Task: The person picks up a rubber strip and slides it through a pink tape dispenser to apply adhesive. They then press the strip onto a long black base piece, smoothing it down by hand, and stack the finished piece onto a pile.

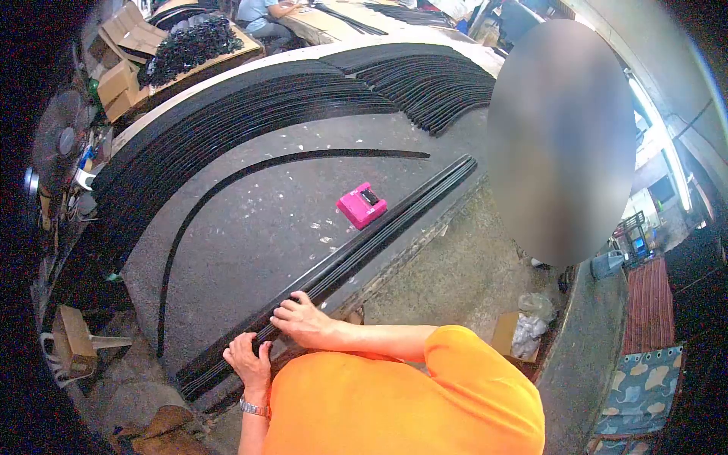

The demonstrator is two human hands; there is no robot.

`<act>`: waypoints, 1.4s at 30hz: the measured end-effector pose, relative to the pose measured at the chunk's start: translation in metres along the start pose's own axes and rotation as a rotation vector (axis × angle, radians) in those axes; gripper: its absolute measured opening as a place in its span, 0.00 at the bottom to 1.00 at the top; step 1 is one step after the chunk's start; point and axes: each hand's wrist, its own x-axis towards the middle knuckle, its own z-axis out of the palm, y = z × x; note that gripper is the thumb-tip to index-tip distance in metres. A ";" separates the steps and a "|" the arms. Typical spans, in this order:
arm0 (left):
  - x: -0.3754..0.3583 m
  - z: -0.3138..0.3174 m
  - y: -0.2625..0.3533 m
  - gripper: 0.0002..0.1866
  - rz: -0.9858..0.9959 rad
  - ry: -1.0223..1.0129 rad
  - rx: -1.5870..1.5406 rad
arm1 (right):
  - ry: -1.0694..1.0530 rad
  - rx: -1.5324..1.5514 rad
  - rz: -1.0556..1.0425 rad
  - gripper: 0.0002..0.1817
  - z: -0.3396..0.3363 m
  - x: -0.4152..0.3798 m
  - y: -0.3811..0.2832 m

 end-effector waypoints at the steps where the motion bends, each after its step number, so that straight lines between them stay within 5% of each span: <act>1: 0.000 0.000 -0.001 0.19 0.003 0.004 0.007 | 0.001 0.009 0.003 0.20 0.008 0.000 0.000; 16: -0.002 0.003 -0.002 0.19 0.018 0.017 0.032 | -0.020 0.025 -0.032 0.19 0.003 0.000 0.003; 21: 0.000 0.002 -0.001 0.17 0.039 0.036 0.022 | -0.037 0.016 -0.001 0.25 -0.005 -0.007 0.014; 26: 0.001 0.002 -0.003 0.17 0.050 0.038 0.023 | -0.205 -0.177 0.079 0.21 -0.032 -0.020 0.041; 42: 0.029 -0.002 0.023 0.19 -0.012 -0.095 -0.199 | -0.004 -0.045 0.286 0.18 -0.019 -0.035 0.049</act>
